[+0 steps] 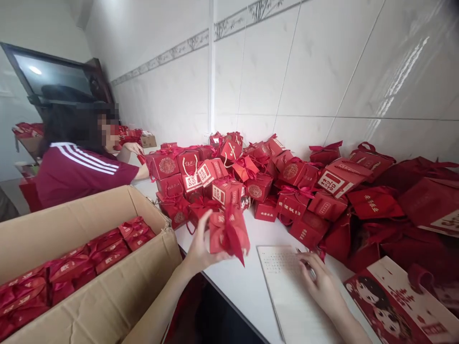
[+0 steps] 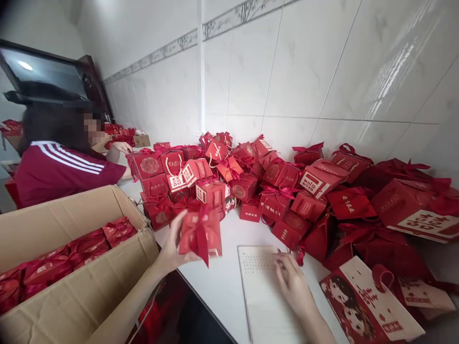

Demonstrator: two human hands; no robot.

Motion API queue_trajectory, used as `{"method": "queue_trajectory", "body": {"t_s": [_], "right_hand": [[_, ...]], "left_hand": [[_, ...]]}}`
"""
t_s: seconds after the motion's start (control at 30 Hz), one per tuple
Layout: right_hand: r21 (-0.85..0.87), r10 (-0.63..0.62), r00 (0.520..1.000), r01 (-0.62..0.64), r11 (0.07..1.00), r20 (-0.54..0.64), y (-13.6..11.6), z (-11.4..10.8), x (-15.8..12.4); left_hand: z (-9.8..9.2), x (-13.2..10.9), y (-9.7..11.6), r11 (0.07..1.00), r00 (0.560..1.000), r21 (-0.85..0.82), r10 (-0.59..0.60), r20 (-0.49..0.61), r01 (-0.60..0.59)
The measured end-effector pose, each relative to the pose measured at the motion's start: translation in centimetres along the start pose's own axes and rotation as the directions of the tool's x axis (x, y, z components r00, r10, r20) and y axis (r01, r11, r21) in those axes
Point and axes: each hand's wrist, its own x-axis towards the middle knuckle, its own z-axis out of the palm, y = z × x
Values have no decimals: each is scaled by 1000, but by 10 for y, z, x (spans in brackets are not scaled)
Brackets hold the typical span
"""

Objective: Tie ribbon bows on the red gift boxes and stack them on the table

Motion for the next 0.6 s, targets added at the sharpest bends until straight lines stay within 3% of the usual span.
{"method": "queue_trajectory", "body": {"t_s": [0.03, 0.1, 0.17, 0.2, 0.23, 0.33, 0.4, 0.47, 0.6], "right_hand": [[36, 32, 999, -34, 999, 35, -10, -1, 1], [106, 84, 993, -93, 990, 81, -27, -1, 2], [182, 141, 980, -166, 969, 144, -40, 0, 3], [228, 168, 969, -207, 951, 180, -46, 2, 3], [285, 195, 958, -251, 925, 211, -50, 4, 3], [433, 295, 926, -371, 821, 234, -61, 14, 7], [469, 397, 893, -449, 760, 211, -66, 21, 13], [490, 484, 839, -539, 685, 247, -70, 28, 22], [577, 513, 748, -658, 484, 422, -82, 38, 37]], "left_hand": [[6, -9, 1, 999, 985, -40, -21, 170, 28], [16, -19, -1, 985, 879, -116, -59, 474, 128], [23, -21, -6, 956, 784, -178, -77, 616, 234], [24, -20, -8, 944, 783, -195, -93, 615, 265], [25, -18, -10, 940, 813, -196, -123, 569, 279], [26, -16, -3, 952, 934, -96, -259, 246, 289], [27, -20, 9, 947, 944, -29, -317, 87, 321], [29, -25, 24, 913, 904, -24, -399, 152, 407], [38, -32, 42, 764, 731, -149, -513, 450, 628]]}}
